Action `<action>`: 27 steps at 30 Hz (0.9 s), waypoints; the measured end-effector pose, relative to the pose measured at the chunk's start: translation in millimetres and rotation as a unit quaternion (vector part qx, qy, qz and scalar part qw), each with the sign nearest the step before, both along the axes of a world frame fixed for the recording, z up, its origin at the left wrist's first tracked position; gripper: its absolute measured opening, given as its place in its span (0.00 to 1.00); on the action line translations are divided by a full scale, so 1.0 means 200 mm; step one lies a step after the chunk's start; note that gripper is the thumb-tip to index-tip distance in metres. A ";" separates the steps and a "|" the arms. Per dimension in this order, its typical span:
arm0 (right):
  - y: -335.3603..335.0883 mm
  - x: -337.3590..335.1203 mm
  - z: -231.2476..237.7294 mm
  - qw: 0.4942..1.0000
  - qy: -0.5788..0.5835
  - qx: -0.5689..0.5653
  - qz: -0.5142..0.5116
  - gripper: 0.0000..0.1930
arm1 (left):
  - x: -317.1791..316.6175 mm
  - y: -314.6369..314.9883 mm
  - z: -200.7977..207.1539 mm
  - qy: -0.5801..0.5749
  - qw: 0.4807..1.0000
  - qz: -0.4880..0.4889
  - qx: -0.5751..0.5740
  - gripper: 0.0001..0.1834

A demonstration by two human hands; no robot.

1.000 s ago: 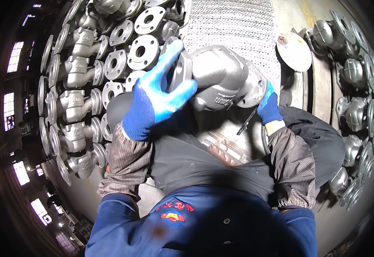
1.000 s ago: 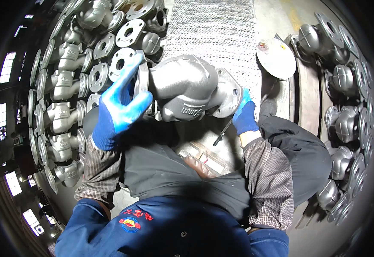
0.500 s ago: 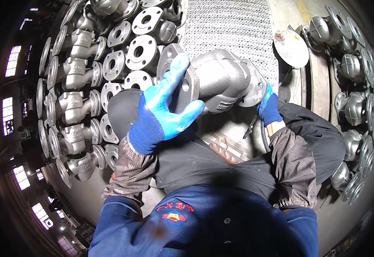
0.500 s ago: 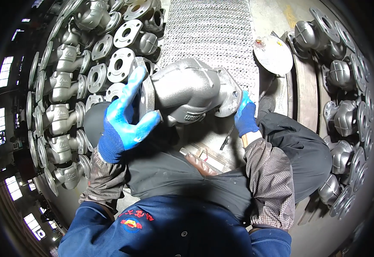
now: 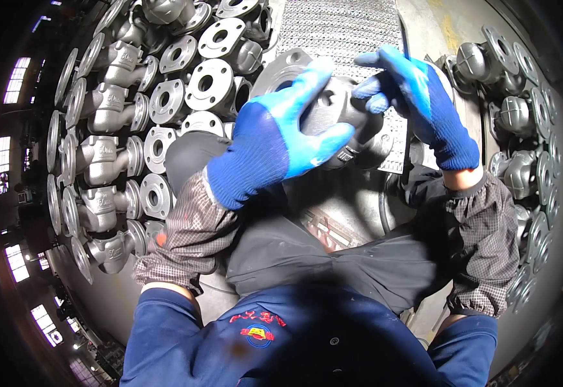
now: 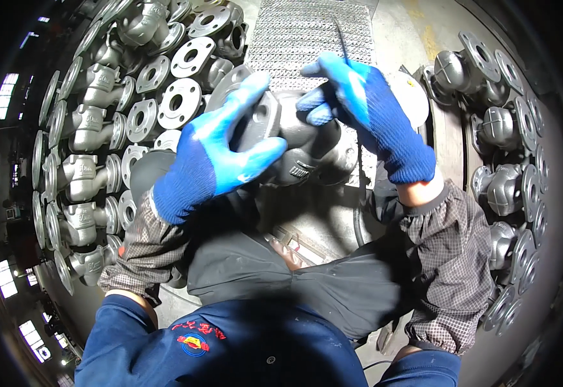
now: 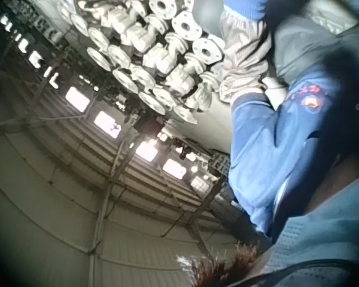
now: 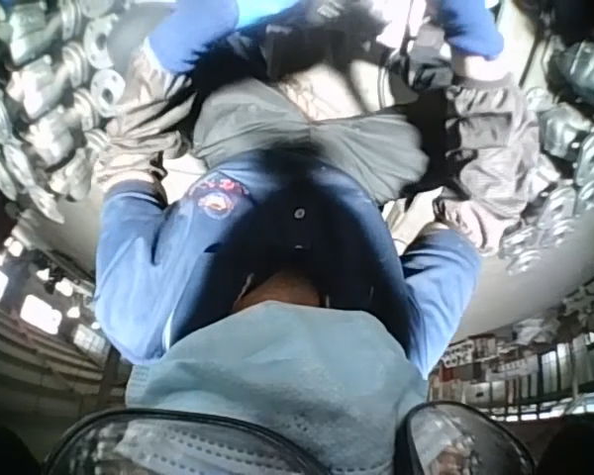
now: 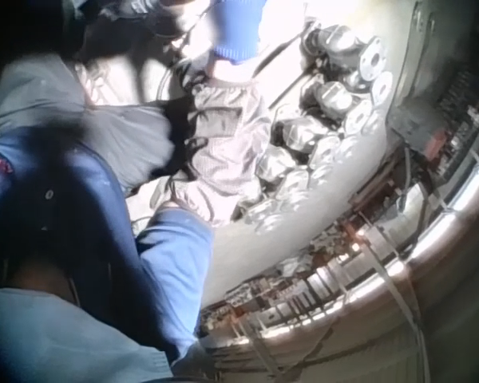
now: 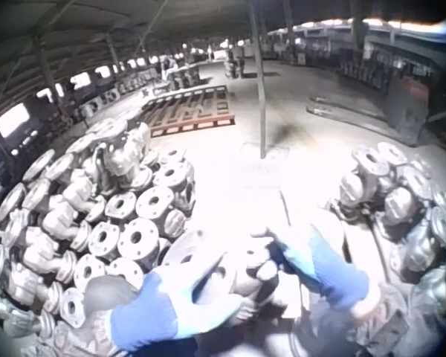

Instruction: The person holds and turns a metal casting, scraping residue from the interior and exterior surfaces with a tool. They move the casting to reach different sides, then pick up another casting from a pile and repeat the scraping process.

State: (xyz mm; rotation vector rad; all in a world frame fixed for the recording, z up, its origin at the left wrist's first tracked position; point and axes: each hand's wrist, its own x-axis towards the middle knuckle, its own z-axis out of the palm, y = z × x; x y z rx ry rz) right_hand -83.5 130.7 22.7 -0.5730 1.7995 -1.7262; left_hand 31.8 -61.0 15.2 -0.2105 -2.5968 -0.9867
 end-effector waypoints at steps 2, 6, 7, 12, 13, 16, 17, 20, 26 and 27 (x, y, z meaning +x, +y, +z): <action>0.00 -0.04 -0.02 0.969 0.230 0.032 0.084 0.21 | -0.07 0.00 0.01 0.022 0.998 -0.062 -0.009 0.35; 0.08 -0.11 -0.14 0.933 0.345 -0.010 0.105 0.18 | -0.19 0.03 0.00 0.090 0.989 -0.104 -0.059 0.30; 0.13 -0.11 -0.14 0.991 0.027 -0.088 0.098 0.19 | -0.23 0.04 -0.01 0.134 0.982 -0.110 -0.076 0.29; 0.26 0.29 0.00 0.983 -0.176 -0.053 -0.005 0.24 | -0.16 0.04 0.02 0.086 0.988 -0.106 -0.070 0.30; 0.25 0.41 -0.02 0.972 -0.232 -0.021 -0.035 0.23 | -0.14 0.04 -0.02 0.075 0.991 -0.098 -0.049 0.31; 0.26 0.71 -0.13 0.993 -0.037 0.022 -0.109 0.19 | -0.11 0.10 0.02 0.056 0.995 -0.083 -0.025 0.35; 0.25 0.79 -0.14 0.978 -0.100 -0.028 -0.181 0.18 | -0.10 0.10 0.01 0.046 0.995 -0.081 -0.017 0.35; 0.26 0.82 -0.14 0.941 -0.212 -0.062 -0.256 0.19 | -0.09 0.10 -0.02 0.057 0.997 -0.053 0.010 0.36; 0.25 0.65 -0.14 0.977 -0.002 0.055 -0.208 0.17 | -0.03 0.11 -0.02 0.068 0.997 0.022 0.005 0.36; 0.24 0.63 -0.16 0.972 -0.037 0.026 -0.231 0.18 | -0.02 0.10 -0.03 0.080 0.996 0.031 0.005 0.36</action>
